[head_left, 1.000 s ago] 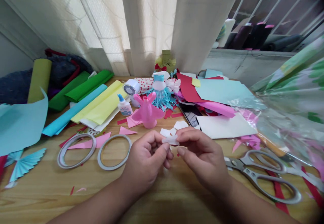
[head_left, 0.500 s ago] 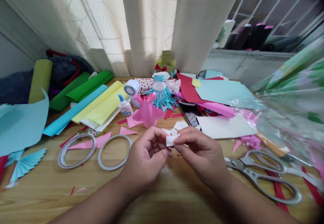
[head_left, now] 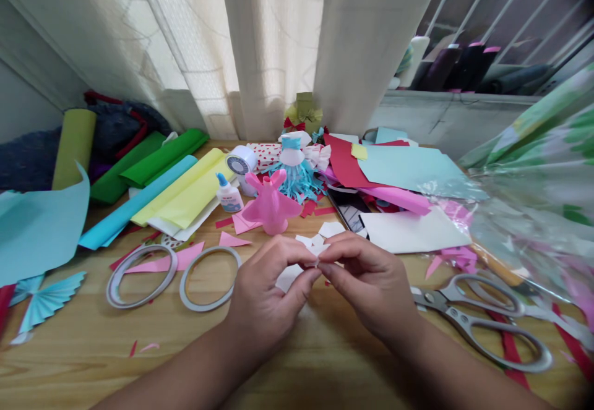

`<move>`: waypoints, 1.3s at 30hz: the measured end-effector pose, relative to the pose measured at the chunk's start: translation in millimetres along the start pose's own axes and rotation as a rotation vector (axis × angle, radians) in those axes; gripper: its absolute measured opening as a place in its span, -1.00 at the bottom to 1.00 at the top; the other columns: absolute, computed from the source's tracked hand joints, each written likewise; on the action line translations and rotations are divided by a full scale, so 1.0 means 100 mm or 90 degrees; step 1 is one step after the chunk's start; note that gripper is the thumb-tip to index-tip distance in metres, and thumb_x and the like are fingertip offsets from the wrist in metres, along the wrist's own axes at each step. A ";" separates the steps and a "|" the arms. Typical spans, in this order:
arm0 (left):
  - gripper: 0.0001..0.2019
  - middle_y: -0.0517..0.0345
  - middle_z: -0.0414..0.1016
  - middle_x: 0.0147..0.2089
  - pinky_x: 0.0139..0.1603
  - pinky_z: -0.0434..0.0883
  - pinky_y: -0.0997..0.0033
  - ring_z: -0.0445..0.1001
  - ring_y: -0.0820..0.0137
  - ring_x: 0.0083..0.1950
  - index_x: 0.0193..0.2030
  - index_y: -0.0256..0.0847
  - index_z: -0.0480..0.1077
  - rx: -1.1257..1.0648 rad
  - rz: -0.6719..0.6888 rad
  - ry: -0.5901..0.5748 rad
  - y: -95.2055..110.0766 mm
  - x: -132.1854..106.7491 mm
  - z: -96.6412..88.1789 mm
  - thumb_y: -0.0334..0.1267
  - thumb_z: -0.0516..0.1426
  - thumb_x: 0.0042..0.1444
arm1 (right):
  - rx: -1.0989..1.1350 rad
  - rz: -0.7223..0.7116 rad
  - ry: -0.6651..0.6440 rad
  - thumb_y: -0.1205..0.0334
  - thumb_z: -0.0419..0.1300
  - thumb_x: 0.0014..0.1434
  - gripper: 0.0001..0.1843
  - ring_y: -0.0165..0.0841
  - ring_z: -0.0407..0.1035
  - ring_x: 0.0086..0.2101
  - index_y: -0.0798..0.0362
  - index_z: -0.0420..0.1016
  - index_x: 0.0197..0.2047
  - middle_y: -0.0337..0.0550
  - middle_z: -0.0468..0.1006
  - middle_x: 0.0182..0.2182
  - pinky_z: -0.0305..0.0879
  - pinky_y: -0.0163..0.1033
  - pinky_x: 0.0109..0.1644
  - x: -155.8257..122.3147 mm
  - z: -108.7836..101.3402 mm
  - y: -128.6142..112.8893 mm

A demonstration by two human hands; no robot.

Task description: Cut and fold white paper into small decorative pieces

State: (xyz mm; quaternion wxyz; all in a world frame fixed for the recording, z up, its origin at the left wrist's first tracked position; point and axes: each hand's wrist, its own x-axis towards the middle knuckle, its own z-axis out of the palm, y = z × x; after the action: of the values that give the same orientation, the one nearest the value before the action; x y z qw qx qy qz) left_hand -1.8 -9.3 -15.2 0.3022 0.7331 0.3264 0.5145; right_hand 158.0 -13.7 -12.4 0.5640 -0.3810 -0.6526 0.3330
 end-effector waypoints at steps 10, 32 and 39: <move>-0.78 0.21 0.40 -0.33 -0.26 0.37 0.46 0.41 0.45 -0.27 -0.31 -0.16 0.35 0.015 0.004 0.034 0.01 0.01 -0.01 -0.58 0.13 0.00 | -0.006 -0.007 0.011 0.44 0.26 0.02 -0.82 -0.39 0.39 -0.36 -0.05 0.51 -0.34 -0.24 0.53 -0.42 0.35 -0.28 -0.27 0.00 0.02 0.00; -0.80 0.26 0.40 -0.38 -0.31 0.36 0.53 0.40 0.51 -0.35 -0.36 -0.17 0.35 -0.005 -0.027 0.047 0.07 0.04 -0.02 -0.57 0.13 -0.01 | -0.034 0.015 0.021 0.48 0.21 0.00 -0.80 -0.39 0.45 -0.42 0.00 0.54 -0.34 -0.22 0.56 -0.46 0.41 -0.31 -0.34 0.01 0.02 -0.06; -0.82 0.24 0.40 -0.40 -0.32 0.37 0.51 0.41 0.49 -0.36 -0.36 -0.18 0.35 0.001 -0.030 0.049 0.06 0.05 -0.02 -0.57 0.14 -0.01 | -0.051 -0.031 -0.006 0.48 0.21 0.01 -0.73 -0.34 0.45 -0.32 -0.03 0.50 -0.22 -0.18 0.55 -0.36 0.43 -0.23 -0.26 -0.03 0.01 -0.06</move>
State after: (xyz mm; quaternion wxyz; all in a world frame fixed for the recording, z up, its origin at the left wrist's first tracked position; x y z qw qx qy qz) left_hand -1.6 -9.2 -6.8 0.3010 0.7052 0.3556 0.5344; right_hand 156.1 -18.9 -8.7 0.5532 -0.3860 -0.6769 0.2945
